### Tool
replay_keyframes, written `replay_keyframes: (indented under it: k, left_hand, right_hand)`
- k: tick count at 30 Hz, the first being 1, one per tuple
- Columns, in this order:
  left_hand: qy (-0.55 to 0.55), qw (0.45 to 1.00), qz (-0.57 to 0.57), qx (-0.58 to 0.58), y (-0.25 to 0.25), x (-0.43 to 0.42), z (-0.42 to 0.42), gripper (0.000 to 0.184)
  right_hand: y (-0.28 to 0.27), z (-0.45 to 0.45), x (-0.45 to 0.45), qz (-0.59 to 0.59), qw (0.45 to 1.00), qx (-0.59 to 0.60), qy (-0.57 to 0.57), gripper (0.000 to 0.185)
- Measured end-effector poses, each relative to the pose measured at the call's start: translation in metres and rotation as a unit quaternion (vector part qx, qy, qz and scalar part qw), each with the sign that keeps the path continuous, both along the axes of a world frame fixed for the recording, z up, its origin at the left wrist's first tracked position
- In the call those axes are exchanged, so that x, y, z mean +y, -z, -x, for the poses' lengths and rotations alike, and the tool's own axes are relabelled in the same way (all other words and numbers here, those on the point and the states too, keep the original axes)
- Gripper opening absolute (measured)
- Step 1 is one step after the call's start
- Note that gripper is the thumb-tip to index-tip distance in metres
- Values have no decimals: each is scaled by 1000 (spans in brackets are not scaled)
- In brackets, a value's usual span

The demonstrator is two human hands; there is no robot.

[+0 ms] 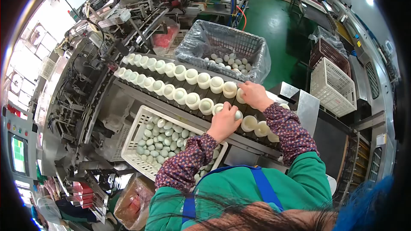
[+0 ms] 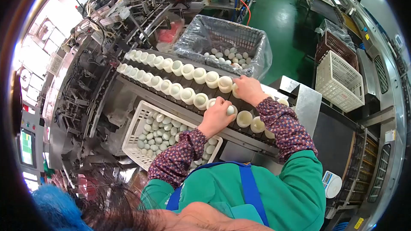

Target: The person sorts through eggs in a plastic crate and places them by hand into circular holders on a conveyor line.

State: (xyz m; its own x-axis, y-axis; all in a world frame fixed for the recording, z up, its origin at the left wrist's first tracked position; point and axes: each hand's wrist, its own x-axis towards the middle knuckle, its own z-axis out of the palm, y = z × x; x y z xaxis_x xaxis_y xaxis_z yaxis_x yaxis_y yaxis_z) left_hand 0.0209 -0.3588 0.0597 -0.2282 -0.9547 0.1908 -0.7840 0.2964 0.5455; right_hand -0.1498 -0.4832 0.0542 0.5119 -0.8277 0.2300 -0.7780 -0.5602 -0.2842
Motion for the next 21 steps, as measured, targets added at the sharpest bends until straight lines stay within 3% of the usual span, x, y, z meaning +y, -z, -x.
replay_keyframes:
  k: [2, 3, 5, 6, 8, 10, 11, 12, 13, 14, 17, 21]
  left_hand:
    - [-3, 997, -19, -73, 0, -2, 4, 35]
    - [-3, 997, -19, -72, 1, -1, 3, 35]
    - [-9, 996, -33, -77, -3, 3, 0, 31]
    - [-14, 996, -34, -79, -4, 3, 3, 31]
    - [-20, 998, 35, 47, -7, 3, 13, 26]
    - [38, 980, 98, 166, 3, -8, 32, 20]
    - [36, 982, 80, 169, 6, -10, 45, 19]
    - [112, 975, 183, 51, 34, -24, 56, 17]
    - [59, 969, 171, 167, 27, -19, 67, 16]
    - [64, 947, 248, 192, 24, -20, 72, 16]
    - [82, 966, 237, 65, 55, -19, 66, 12]
    - [69, 969, 232, 45, 56, -7, 47, 11]
  right_hand:
    - [1, 5, 2, 1, 1000, -18, -9, 29]
    - [1, 11, 0, 1, 1000, -18, -8, 29]
    - [3, 28, -3, 35, 989, -140, 17, 21]
    - [3, 36, -3, 42, 990, -121, 57, 12]
    - [15, 40, -3, 144, 980, -112, 74, 8]
    - [26, 40, 0, 102, 990, -90, 36, 9]
    - [30, 35, 0, 100, 992, -74, 37, 8]
    - [35, 34, -2, 117, 990, -72, 30, 9]
    - [31, 31, -1, 121, 991, -50, 33, 10]
    - [38, 32, -6, 120, 991, -45, 32, 10]
    - [21, 35, 1, 34, 995, -99, -7, 12]
    - [37, 30, -2, 96, 987, -118, -49, 16]
